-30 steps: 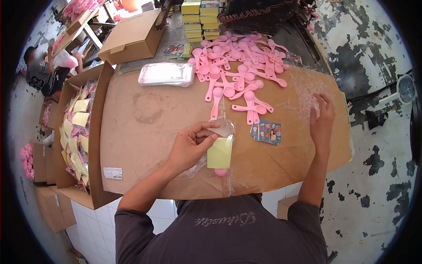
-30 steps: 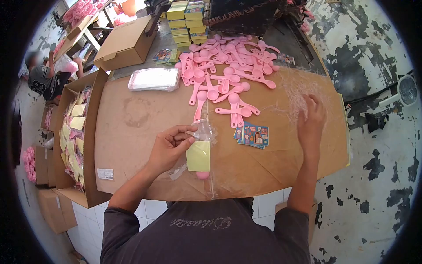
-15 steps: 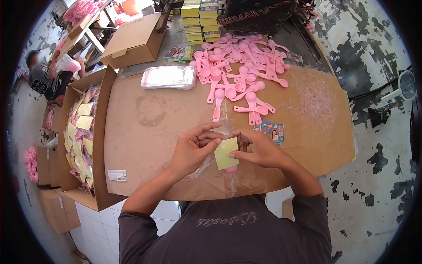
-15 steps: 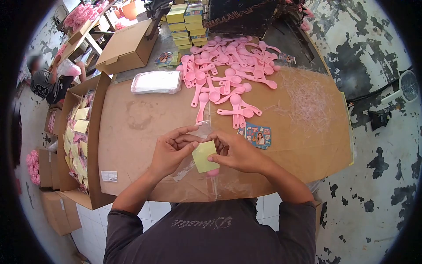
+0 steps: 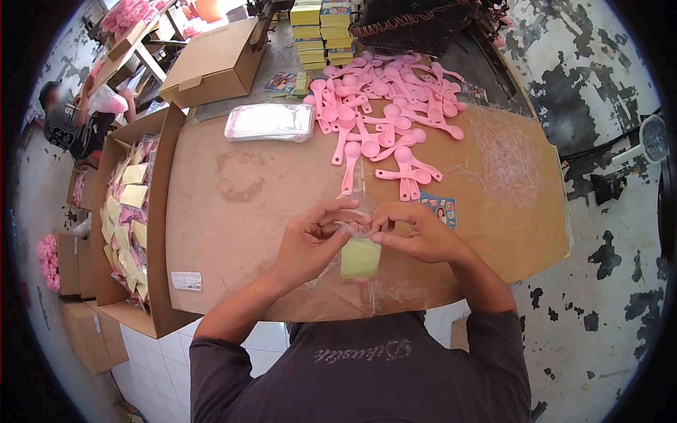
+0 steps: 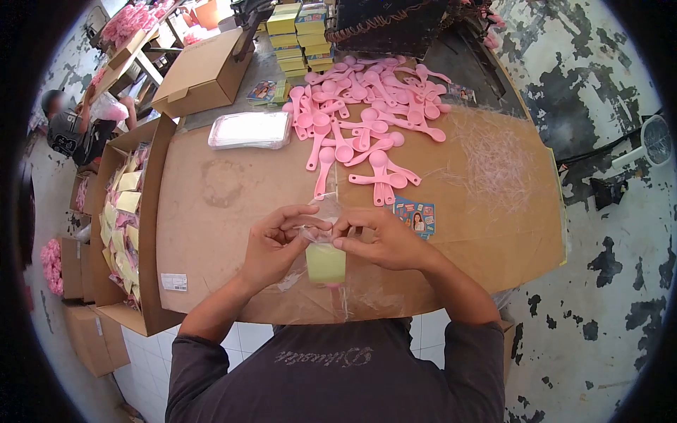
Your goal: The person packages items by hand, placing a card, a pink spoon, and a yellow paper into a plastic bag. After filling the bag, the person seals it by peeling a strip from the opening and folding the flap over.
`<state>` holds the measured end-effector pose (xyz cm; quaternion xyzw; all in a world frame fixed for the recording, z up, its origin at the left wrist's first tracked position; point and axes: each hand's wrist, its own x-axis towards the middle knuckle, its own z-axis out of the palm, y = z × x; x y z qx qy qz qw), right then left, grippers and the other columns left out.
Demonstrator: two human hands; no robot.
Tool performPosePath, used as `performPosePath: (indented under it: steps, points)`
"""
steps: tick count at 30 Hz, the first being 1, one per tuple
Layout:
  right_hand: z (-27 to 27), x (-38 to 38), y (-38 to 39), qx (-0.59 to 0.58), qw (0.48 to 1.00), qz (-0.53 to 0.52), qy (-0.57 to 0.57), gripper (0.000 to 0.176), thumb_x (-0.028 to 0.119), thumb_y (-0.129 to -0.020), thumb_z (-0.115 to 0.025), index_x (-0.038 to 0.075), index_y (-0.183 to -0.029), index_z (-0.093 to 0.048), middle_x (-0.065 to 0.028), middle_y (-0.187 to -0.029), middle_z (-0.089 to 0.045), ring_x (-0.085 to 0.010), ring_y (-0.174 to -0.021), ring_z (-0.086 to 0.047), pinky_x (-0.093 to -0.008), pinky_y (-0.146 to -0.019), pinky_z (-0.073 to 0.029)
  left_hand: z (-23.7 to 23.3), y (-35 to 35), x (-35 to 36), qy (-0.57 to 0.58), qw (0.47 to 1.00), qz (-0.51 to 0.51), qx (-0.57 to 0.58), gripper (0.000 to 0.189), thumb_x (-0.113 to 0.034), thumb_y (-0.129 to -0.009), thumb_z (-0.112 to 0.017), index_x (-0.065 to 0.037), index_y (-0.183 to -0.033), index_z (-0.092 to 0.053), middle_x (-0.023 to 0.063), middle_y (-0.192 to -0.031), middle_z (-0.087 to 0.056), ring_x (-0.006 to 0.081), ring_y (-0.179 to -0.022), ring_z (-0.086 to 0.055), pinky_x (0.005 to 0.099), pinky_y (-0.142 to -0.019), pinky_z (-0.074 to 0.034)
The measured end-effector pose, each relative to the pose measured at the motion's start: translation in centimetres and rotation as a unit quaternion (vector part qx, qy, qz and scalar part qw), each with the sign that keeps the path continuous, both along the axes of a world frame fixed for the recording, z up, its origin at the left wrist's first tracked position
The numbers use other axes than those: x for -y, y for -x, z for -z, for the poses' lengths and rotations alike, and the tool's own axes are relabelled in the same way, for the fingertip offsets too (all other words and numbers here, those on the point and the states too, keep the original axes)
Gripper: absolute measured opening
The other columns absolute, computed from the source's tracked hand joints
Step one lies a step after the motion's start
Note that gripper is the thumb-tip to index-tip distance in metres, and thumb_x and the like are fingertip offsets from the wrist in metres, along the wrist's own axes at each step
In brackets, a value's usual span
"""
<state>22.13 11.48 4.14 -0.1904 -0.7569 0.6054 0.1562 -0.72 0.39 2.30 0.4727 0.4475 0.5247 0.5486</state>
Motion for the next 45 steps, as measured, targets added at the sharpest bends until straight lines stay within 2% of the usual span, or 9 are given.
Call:
performPosePath:
  steps: [1, 6, 10, 13, 16, 28, 36, 39, 45]
  points:
    - [-0.5, -0.1, 0.0, 0.017, 0.999, -0.02, -0.042, 0.009, 0.009, -0.101, -0.068, 0.001, -0.106, -0.069, -0.003, -0.106, -0.067, -0.0111, -0.097, -0.063, -0.0289, -0.086, -0.05, 0.2, 0.1, 0.0, -0.01, 1.0, 0.003, 0.016, 0.04, 0.002, -0.102, -0.063, 0.003, -0.141, -0.055, 0.016, -0.124, -0.073, 0.0151, -0.11, -0.071, 0.0273, -0.094, -0.057]
    - [-0.1, -0.2, 0.0, -0.048, 0.986, 0.103, 0.119, 0.014, 0.015, -0.103, -0.068, 0.003, -0.109, -0.069, -0.001, -0.099, -0.069, -0.0091, -0.091, -0.061, -0.0284, -0.081, -0.049, -0.4, 0.0, -0.2, -0.025, 0.996, 0.063, 0.064, 0.039, -0.005, -0.103, -0.065, 0.002, -0.14, -0.057, 0.0167, -0.13, -0.07, 0.0169, -0.114, -0.07, 0.032, -0.098, -0.057]
    - [0.5, 0.2, 0.6, -0.117, 0.969, 0.155, 0.155, 0.012, 0.013, -0.103, -0.067, 0.003, -0.11, -0.069, -0.0024, -0.101, -0.071, -0.0099, -0.091, -0.063, -0.0277, -0.081, -0.049, -0.1, -0.6, -0.1, -0.003, 0.997, 0.069, -0.041, 0.034, -0.01, -0.105, -0.064, 0.003, -0.136, -0.058, 0.0129, -0.124, -0.072, 0.016, -0.114, -0.068, 0.0319, -0.099, -0.054]
    - [1.3, 0.3, 0.7, -0.119, 0.975, 0.182, 0.041, 0.013, 0.011, -0.102, -0.068, 0.003, -0.112, -0.07, -0.0029, -0.102, -0.071, -0.0105, -0.093, -0.065, -0.0279, -0.08, -0.049, 0.8, -0.2, -0.2, 0.063, 0.994, 0.083, 0.006, 0.032, -0.012, -0.106, -0.063, 0.003, -0.134, -0.06, 0.0096, -0.119, -0.072, 0.0129, -0.108, -0.068, 0.0293, -0.094, -0.055]
    - [1.1, -0.1, 0.0, -0.086, 0.988, 0.112, -0.065, 0.014, 0.01, -0.101, -0.069, 0.003, -0.113, -0.07, -0.0029, -0.103, -0.071, -0.0111, -0.094, -0.066, -0.0285, -0.08, -0.049, 0.8, -0.5, -0.2, 0.054, 0.996, 0.066, 0.023, 0.029, -0.014, -0.108, -0.062, 0.004, -0.131, -0.062, 0.0079, -0.11, -0.073, 0.0106, -0.103, -0.068, 0.028, -0.09, -0.056]
    - [0.8, 0.6, 0.2, -0.128, 0.98, 0.138, 0.066, 0.021, 0.005, -0.1, -0.069, 0.001, -0.119, -0.062, -0.0037, -0.105, -0.068, -0.0123, -0.102, -0.066, -0.0307, -0.094, -0.053, 0.8, -0.8, -0.1, 0.041, 0.999, 0.026, 0.001, 0.024, -0.013, -0.108, -0.059, 0.004, -0.121, -0.068, 0.0072, -0.108, -0.074, 0.0104, -0.098, -0.068, 0.0281, -0.087, -0.057]
    - [-0.1, 0.3, 0.1, -0.06, 0.995, 0.075, 0.01, 0.03, 0.004, -0.096, -0.074, 0.002, -0.125, -0.063, -0.0048, -0.108, -0.069, -0.0107, -0.099, -0.065, -0.0282, -0.085, -0.052, 1.5, -0.7, -0.1, 0.031, 0.999, -0.03, -0.032, 0.021, -0.011, -0.106, -0.063, 0.004, -0.118, -0.073, 0.0043, -0.101, -0.076, 0.0053, -0.09, -0.064, 0.0231, -0.077, -0.053]
    - [0.8, 0.3, 0.1, -0.033, 0.995, 0.09, 0.01, 0.024, 0.011, -0.095, -0.077, 0.002, -0.116, -0.07, -0.0026, -0.101, -0.069, -0.0097, -0.092, -0.064, -0.0274, -0.08, -0.052, 0.9, -0.8, 0.0, 0.038, 0.998, -0.034, -0.041, 0.022, -0.008, -0.107, -0.06, 0.005, -0.123, -0.069, 0.0102, -0.107, -0.076, 0.0112, -0.098, -0.069, 0.0271, -0.088, -0.056]
    - [1.1, 0.3, 0.5, -0.032, 0.992, 0.114, 0.029, 0.019, 0.013, -0.096, -0.077, 0.001, -0.109, -0.073, -0.0016, -0.096, -0.072, -0.0093, -0.087, -0.066, -0.0267, -0.078, -0.053, 0.6, -0.6, -0.2, 0.034, 0.999, -0.03, -0.003, 0.026, -0.007, -0.106, -0.061, 0.005, -0.129, -0.066, 0.0126, -0.111, -0.075, 0.0125, -0.101, -0.07, 0.0265, -0.089, -0.056]
